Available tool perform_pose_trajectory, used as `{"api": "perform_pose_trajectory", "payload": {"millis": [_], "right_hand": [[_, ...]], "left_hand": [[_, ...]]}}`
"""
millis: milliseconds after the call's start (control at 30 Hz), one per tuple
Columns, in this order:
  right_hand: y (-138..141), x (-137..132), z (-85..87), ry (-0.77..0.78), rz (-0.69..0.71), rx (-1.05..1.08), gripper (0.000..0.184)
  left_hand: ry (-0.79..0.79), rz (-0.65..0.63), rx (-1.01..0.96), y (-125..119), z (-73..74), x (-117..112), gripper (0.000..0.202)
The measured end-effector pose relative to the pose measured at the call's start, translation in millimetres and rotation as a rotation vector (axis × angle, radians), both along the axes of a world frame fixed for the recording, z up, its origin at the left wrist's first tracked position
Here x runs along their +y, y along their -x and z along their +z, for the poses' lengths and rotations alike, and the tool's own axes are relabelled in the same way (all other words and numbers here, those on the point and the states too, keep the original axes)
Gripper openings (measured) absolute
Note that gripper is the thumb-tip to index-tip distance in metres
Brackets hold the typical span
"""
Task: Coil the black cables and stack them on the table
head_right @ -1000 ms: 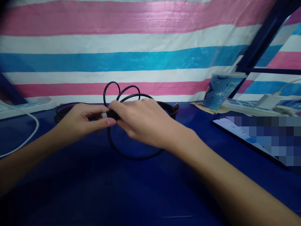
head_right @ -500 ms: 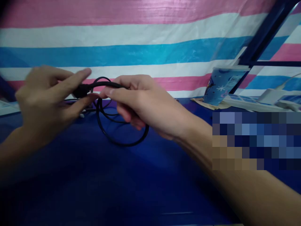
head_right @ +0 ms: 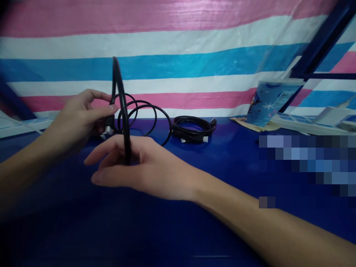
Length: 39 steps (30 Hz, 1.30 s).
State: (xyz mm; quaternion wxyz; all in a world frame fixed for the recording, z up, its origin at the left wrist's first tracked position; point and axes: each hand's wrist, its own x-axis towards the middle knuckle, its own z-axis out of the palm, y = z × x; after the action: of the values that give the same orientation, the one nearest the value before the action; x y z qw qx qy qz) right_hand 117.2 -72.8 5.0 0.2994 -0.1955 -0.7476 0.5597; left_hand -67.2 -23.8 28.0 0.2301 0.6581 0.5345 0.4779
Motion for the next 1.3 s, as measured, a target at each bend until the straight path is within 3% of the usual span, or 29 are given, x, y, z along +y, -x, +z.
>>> {"api": "perform_pose_trajectory", "payload": {"millis": [133,267,367,467,533,600,700,800,900,1067,1200,1300], "right_hand": [[3.4,12.9,-15.7,-0.24,-0.159,0.019,0.033],[4.5,23.5,-27.4,-0.432,-0.404,0.092,0.048],[3.1,26.0,-29.2,-0.659,-0.483,0.059,0.043],[1.6,25.0,-26.3,-0.807,-0.55,0.038,0.028],[1.2,24.1,-22.7,-0.761,-0.541,0.067,0.023],[0.7,24.3,-18.4,-0.612,-0.453,0.103,0.019],[-1.8,27.4,-11.9,-0.439,-0.386,0.172,0.012],[-6.0,31.2,-6.3,-0.363,-0.445,0.229,0.02],[-8.6,30.5,-1.8,-0.174,-0.41,0.253,0.03],[-7.1,21.3,3.3,0.088,-0.276,0.176,0.04],[-7.7,18.0,5.0,0.135,-0.158,0.093,0.044],[-9.7,19.4,5.6,0.121,-0.146,0.066,0.044]], "left_hand": [[0.252,-0.18,-0.177,-7.6,-1.5,-3.1,0.023],[0.411,-0.336,-0.25,-15.8,-4.3,-12.3,0.031],[0.472,-0.379,-0.309,-22.7,-10.0,-19.2,0.042],[0.48,-0.446,-0.318,-27.8,-15.8,-22.1,0.04],[0.457,-0.48,-0.272,-28.9,-18.2,-21.5,0.033],[0.363,-0.427,-0.176,-28.3,-19.9,-19.1,0.028],[0.039,-0.249,0.03,-24.7,-22.7,-13.8,0.024],[-0.218,-0.083,0.152,-19.5,-24.5,-9.1,0.022],[-0.371,-0.006,0.19,-15.7,-24.7,-6.5,0.026],[-0.608,-0.149,0.289,-14.5,-25.3,-6.6,0.046],[-0.579,-0.268,0.367,-15.2,-27.6,-7.0,0.036],[-0.531,-0.222,0.381,-15.3,-30.0,-3.5,0.031]]}}
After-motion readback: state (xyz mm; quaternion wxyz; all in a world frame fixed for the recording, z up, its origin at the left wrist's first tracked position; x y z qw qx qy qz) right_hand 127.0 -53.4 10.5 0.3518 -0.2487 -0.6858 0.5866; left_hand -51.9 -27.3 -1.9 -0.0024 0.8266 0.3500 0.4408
